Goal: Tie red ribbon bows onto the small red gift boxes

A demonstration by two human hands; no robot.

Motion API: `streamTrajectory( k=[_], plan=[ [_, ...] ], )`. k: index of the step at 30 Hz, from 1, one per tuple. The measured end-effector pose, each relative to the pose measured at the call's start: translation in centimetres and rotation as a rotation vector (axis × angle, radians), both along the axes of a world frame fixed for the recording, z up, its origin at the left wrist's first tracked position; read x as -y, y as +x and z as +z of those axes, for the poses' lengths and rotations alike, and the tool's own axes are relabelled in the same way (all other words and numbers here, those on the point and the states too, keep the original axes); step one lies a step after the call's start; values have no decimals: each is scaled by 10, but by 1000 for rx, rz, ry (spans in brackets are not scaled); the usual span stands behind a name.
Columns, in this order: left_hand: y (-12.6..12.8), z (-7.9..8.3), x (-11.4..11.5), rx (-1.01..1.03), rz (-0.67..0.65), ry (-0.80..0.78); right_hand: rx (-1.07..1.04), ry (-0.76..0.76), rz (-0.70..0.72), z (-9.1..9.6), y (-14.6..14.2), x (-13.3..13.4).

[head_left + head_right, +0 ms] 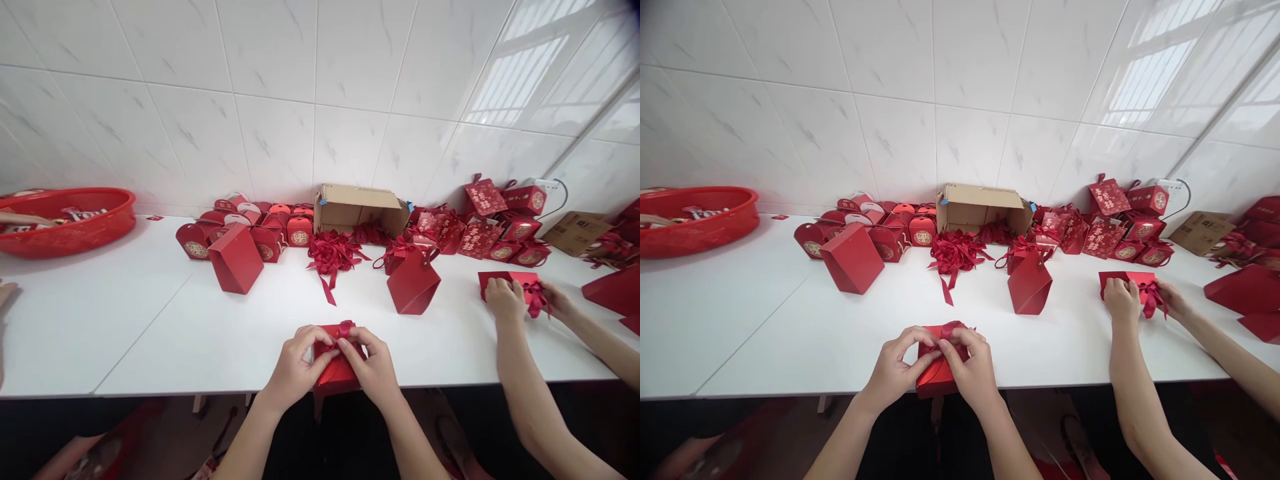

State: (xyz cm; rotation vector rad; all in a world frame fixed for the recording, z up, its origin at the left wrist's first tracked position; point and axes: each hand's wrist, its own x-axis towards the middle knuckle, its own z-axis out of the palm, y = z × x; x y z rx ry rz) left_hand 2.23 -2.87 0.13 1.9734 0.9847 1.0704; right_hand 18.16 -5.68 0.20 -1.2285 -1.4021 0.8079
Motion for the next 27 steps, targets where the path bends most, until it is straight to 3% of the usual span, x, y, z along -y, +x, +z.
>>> streamTrajectory(
  k=[5,14,20,27],
  plan=[
    [-3,2,0,43,-40,-25,-185,-26,-33,-1,-7,1],
    [-2,1,-2,128,-61,-23,-11,4,-139,-8,-8,1],
    [0,-1,0,120,-14,49,26,102,-91,-11,-4,4],
    [2,-1,-1,96,13,119,110,68,-85,-8,-3,8]
  ],
)
